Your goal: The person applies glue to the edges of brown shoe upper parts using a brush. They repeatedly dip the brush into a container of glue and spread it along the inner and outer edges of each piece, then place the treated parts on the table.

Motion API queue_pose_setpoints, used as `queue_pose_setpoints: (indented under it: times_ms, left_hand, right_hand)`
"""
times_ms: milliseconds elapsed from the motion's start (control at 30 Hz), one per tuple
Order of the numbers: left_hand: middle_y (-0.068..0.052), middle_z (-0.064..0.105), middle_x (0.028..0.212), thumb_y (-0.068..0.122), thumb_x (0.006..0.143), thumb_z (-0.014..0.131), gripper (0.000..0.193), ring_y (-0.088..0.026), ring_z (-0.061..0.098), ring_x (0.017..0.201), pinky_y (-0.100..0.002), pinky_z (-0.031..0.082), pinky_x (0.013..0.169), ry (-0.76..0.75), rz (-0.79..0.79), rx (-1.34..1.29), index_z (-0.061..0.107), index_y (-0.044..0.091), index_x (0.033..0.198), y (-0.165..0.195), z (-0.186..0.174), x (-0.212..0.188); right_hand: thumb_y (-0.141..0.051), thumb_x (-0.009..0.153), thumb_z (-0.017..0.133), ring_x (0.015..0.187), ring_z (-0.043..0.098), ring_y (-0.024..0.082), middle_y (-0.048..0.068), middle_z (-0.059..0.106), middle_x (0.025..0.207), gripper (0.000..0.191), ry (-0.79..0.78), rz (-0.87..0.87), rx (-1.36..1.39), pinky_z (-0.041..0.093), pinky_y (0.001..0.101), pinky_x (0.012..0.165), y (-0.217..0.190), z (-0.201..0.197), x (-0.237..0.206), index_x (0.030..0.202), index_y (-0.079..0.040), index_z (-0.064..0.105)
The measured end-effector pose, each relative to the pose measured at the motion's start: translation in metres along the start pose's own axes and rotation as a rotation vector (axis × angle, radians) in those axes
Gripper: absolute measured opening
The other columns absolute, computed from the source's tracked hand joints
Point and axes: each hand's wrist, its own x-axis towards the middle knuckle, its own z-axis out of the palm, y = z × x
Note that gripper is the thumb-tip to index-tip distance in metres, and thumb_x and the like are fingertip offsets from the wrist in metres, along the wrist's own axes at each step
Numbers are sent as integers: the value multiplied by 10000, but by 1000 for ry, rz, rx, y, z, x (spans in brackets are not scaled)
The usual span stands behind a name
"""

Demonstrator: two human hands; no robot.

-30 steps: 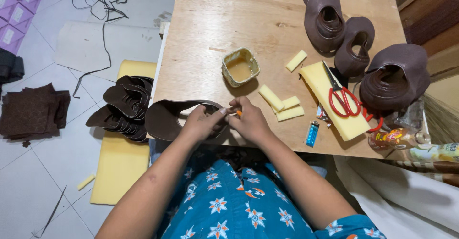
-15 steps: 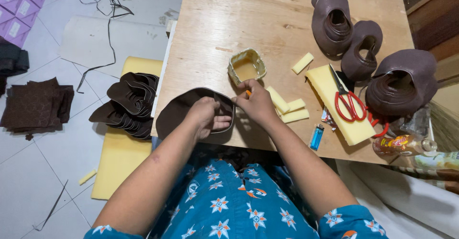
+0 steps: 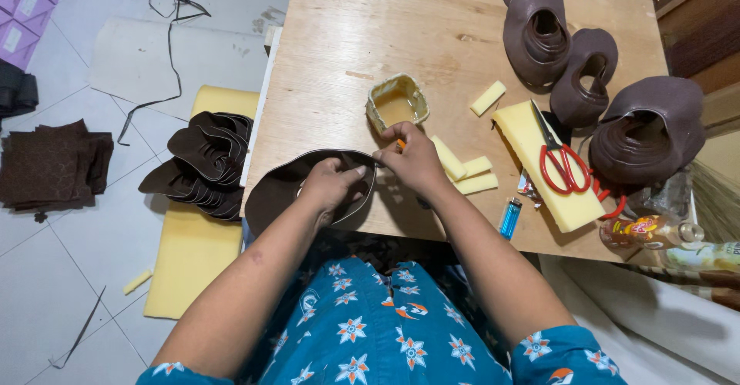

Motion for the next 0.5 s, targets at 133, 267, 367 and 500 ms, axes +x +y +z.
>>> queue_pose_setpoints:
  times_ms: [133, 267, 367, 500]
  left_hand:
    - [-119, 698, 909, 94, 951, 669, 170, -189, 683, 756, -289, 613, 643, 164, 11, -96, 647, -74, 939, -26, -7, 19]
    - [-162, 689, 967, 75, 992, 584, 219, -233, 717, 806, -312, 646, 667, 278, 18, -188, 608, -142, 999, -34, -10, 26]
    - [-94, 632, 995, 23, 900, 523, 268, -186, 677, 811, -353, 628, 637, 297, 126, -188, 516, 55, 1166, -33, -8, 22]
    - [-108, 594, 967, 18, 913, 535, 283, -195, 646, 802, -359, 621, 654, 234, 138, -121, 507, 33, 1194, -30, -9, 14]
  right_hand:
    - [-191, 838, 793, 802, 718, 174, 85, 744, 877, 350, 41, -130, -101, 562, 311, 747, 0, 6, 6, 1108, -30, 639]
    - [-217, 881, 757, 884, 733, 224, 97, 741, 964, 299, 66, -154, -170, 560, 335, 801, -8, 21, 10, 1091, -39, 640]
    - [-219, 848, 770, 976, 659, 274, 142, 637, 1056, 305, 88, -246, -231, 524, 363, 869, -18, 18, 9, 1051, -23, 655]
    - [-166, 958, 606, 1154, 588, 233, 98, 540, 1187, 169, 46, -310, -101, 496, 375, 1057, -39, -15, 12, 1004, -38, 706]
